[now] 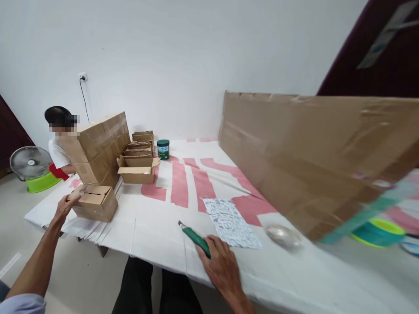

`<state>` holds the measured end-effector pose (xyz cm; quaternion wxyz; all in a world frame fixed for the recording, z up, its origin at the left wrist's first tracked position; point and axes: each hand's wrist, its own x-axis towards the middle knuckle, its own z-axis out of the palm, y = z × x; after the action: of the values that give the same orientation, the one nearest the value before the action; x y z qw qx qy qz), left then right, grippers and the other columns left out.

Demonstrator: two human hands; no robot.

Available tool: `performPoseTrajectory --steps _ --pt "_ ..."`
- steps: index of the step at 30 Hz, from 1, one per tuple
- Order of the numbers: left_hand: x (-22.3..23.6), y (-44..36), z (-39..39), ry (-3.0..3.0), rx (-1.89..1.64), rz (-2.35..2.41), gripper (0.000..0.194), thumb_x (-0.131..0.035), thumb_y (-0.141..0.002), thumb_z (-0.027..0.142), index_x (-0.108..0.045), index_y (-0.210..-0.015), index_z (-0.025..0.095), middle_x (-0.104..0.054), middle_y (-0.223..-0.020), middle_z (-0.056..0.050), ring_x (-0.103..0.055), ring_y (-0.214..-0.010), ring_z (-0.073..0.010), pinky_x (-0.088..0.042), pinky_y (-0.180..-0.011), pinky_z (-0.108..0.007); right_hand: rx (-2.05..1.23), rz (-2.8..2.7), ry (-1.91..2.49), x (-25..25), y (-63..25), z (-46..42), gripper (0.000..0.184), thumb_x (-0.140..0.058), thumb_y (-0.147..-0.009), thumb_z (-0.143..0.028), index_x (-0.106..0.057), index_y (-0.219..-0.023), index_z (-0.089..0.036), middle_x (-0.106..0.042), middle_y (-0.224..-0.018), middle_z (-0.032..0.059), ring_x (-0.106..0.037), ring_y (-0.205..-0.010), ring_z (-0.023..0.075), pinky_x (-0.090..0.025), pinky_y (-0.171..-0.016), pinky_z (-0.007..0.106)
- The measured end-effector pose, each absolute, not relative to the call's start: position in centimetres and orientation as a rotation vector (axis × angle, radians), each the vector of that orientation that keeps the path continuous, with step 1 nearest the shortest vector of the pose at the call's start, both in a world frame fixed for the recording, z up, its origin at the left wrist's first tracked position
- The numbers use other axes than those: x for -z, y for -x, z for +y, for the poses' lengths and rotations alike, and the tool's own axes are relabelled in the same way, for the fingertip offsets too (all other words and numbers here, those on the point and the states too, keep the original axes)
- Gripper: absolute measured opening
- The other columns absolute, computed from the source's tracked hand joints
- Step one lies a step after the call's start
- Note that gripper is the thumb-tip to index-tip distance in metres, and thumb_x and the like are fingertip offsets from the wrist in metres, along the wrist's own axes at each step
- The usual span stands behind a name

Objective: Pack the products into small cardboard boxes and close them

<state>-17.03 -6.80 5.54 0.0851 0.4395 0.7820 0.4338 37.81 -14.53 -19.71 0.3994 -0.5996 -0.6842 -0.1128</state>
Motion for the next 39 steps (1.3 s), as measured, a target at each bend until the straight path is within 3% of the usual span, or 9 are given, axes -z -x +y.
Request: performPoseTrajectory --steps 4,7,11,18,22,25,30,34,39 --pt "-2.5 13.3 -8.6 -1.387 -1.262 2.14 0.064 -0.079 -0.069 0.051 -0.069 -0.118 0.011 -0.077 -0.11 -0.013 -0.07 -0.106 -0.0333 -0.058 -0.092 -0.041 0.304 -1.743 1.486 19.9 -37.9 -14.3 0.042 -0.042 -0.106 -0.054 -0.069 -0.105 -0.021 -0.073 -0.106 0.0141 -0.066 -0.096 0.0306 -0.052 -0.08 0.044" --pt "0.3 8.7 -11.2 -1.503 -1.252 1.971 0.075 -0.082 -0.069 0.055 -0.064 -0.132 0.017 -0.073 -0.128 -0.012 -0.068 -0.119 -0.0334 -0.055 -0.101 -0.041 0.299 -1.747 1.465 19.9 -38.1 -14.3 0.044 -0.042 -0.106 -0.055 -0.069 -0.105 -0.02 -0.073 -0.105 0.0142 -0.066 -0.096 0.0304 -0.052 -0.082 0.044" --pt "2.4 4.3 -14.0 -1.691 -1.112 1.564 0.089 -0.085 -0.07 0.054 -0.051 -0.146 0.023 -0.059 -0.148 -0.016 -0.066 -0.121 -0.0333 -0.057 -0.095 -0.043 0.242 -1.768 1.471 19.6 -38.2 -14.3 0.044 -0.043 -0.107 -0.054 -0.069 -0.106 -0.019 -0.073 -0.105 0.0148 -0.066 -0.097 0.0302 -0.053 -0.086 0.045" --pt "2.3 2.3 -13.3 -1.78 -0.964 1.159 0.073 -0.09 -0.065 0.032 -0.052 -0.126 0.029 -0.033 -0.171 -0.017 -0.041 -0.153 -0.0379 -0.045 -0.111 -0.049 0.097 -1.724 1.502 19.0 -38.3 -14.2 0.046 -0.047 -0.103 -0.056 -0.072 -0.105 -0.018 -0.075 -0.106 0.0169 -0.066 -0.096 0.0312 -0.054 -0.089 0.049" --pt "2.3 0.9 -12.1 -1.797 -0.949 1.027 0.067 -0.089 -0.065 0.03 -0.051 -0.12 0.029 -0.039 -0.167 -0.012 -0.046 -0.149 -0.036 -0.043 -0.114 -0.051 -0.117 -1.553 1.457 16.5 -37.0 -14.1 0.052 -0.05 -0.097 -0.064 -0.073 -0.109 -0.019 -0.075 -0.108 0.017 -0.067 -0.103 0.0326 -0.055 -0.094 0.052" --pt "2.5 0.0 -12.0 -1.794 -0.964 1.022 0.067 -0.09 -0.063 0.03 -0.051 -0.117 0.028 -0.043 -0.16 -0.011 -0.048 -0.145 -0.0348 -0.045 -0.112 -0.05 -0.428 -1.426 1.361 13.3 -34.7 -14.1 0.054 -0.048 -0.099 -0.063 -0.073 -0.116 -0.019 -0.075 -0.116 0.0156 -0.069 -0.106 0.0298 -0.059 -0.09 0.045" --pt "3.0 0.8 -13.4 -1.798 -1.088 1.061 0.068 -0.093 -0.062 0.03 -0.053 -0.117 0.028 -0.037 -0.156 -0.011 -0.045 -0.145 -0.0344 -0.048 -0.111 -0.048 -0.698 -1.504 1.257 10.3 -32.3 -14.4 0.052 -0.045 -0.102 -0.063 -0.072 -0.116 -0.02 -0.076 -0.108 0.0105 -0.07 -0.097 0.0267 -0.061 -0.083 0.038" --pt "3.0 2.5 -14.8 -1.857 -1.107 1.086 0.067 -0.094 -0.064 0.034 -0.056 -0.119 0.027 -0.037 -0.158 -0.013 -0.04 -0.15 -0.0379 -0.044 -0.115 -0.052 -0.373 -1.735 1.323 12.4 -34.3 -14.8 0.043 -0.042 -0.105 -0.05 -0.073 -0.114 -0.022 -0.073 -0.114 0.0126 -0.068 -0.109 0.0292 -0.057 -0.096 0.044" --pt "2.3 2.5 -16.3 -1.937 -1.079 1.086 0.069 -0.095 -0.065 0.035 -0.057 -0.122 0.026 -0.035 -0.162 -0.016 -0.037 -0.153 -0.039 -0.04 -0.119 -0.055 0.084 -1.87 1.581 16.6 -37.7 -14.8 0.028 -0.053 -0.096 -0.036 -0.071 -0.112 -0.021 -0.071 -0.099 0.0135 -0.066 -0.094 0.0313 -0.055 -0.083 0.045"
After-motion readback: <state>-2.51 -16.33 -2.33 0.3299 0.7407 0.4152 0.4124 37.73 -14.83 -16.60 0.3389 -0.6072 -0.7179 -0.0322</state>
